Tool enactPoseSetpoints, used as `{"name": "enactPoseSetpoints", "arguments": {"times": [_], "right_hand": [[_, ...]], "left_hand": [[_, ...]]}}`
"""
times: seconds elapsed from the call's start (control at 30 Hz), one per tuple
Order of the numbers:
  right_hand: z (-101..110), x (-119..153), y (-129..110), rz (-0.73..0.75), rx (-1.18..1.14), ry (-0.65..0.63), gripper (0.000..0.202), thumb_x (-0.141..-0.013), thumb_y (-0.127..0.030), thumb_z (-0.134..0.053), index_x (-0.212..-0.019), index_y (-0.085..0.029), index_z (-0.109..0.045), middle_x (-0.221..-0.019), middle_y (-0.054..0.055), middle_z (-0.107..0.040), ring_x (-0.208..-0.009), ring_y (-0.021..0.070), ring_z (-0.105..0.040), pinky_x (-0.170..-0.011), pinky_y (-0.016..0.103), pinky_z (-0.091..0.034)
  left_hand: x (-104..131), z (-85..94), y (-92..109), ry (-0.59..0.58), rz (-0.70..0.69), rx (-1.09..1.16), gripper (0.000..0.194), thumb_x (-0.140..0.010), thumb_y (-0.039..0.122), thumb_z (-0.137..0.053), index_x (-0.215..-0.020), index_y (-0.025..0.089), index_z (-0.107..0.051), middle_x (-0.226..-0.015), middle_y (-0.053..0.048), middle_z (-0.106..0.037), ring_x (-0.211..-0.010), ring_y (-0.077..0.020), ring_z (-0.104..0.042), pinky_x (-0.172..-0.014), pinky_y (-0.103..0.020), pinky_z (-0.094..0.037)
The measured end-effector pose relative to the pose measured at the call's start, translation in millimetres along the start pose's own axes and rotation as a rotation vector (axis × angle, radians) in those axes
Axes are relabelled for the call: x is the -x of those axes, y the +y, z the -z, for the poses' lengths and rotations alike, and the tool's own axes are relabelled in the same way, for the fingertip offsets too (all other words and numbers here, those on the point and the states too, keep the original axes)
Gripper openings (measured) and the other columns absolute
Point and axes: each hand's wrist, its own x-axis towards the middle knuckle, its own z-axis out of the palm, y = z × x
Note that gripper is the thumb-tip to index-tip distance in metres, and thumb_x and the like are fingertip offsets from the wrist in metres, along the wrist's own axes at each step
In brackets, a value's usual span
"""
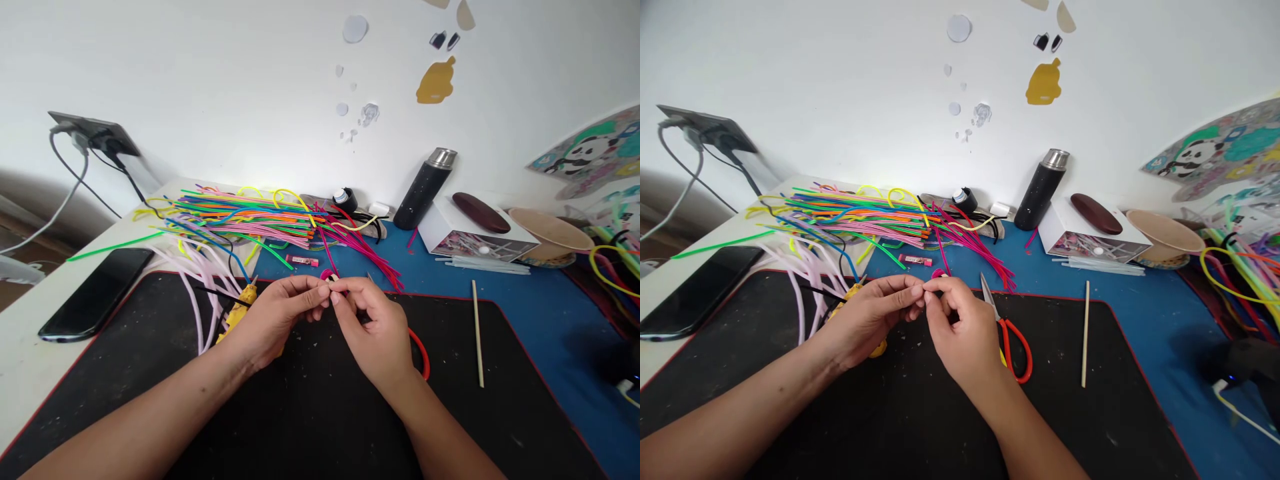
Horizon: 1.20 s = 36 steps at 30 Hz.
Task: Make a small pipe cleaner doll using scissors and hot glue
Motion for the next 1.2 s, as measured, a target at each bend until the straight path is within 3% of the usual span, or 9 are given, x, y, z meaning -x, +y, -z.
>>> {"name": "enactPoseSetpoints", "arguments": {"times": [0.43,0.97,1.2], "right_hand": [[-1.0,-1.4,-3.9,-0.048,-0.122,0.012,0.012,-0.102,-0.028,-0.065,-0.102,-0.021,-0.075,-0.056,-0.009,-0.051,-0.046,0.0100,-0.045,-0.046,0.024,-0.034],[-1.2,-1.0,-4.3,-0.022,-0.097,0.022,0.011,-0.101,-0.027,-0.066,-0.100,-0.021,-0.075,-0.056,-0.010,-0.049,-0.046,0.0098,-0.044,-0.046,0.023,-0.037],[2.9,-1.5,-2.3,-0.062,-0.139,0.013,0.014,-0.103,-0.030,-0.066,-0.105,-0.021,-0.077,-0.056,-0.008,-0.055,-0.045,0.0109,-0.049,-0.045,0.024,-0.037]], "left_hand": [[0.2,0.1,0.2,-0.018,0.016,0.042,0.031,-0.072,0.038,-0.099,-0.081,0.013,-0.083,-0.079,-0.003,-0.067,-0.069,-0.0106,-0.053,-0.065,-0.023,-0.042],[0.8,-0.4,-0.3,-0.013,-0.005,0.054,0.034,-0.070,0.041,-0.101,-0.081,0.013,-0.084,-0.076,-0.003,-0.068,-0.066,-0.0103,-0.052,-0.065,-0.024,-0.041],[0.9,-0.5,3.4,-0.007,-0.005,0.115,0.036,-0.075,0.045,-0.098,-0.084,0.014,-0.082,-0.078,-0.004,-0.070,-0.065,-0.0112,-0.057,-0.062,-0.024,-0.044]]}}
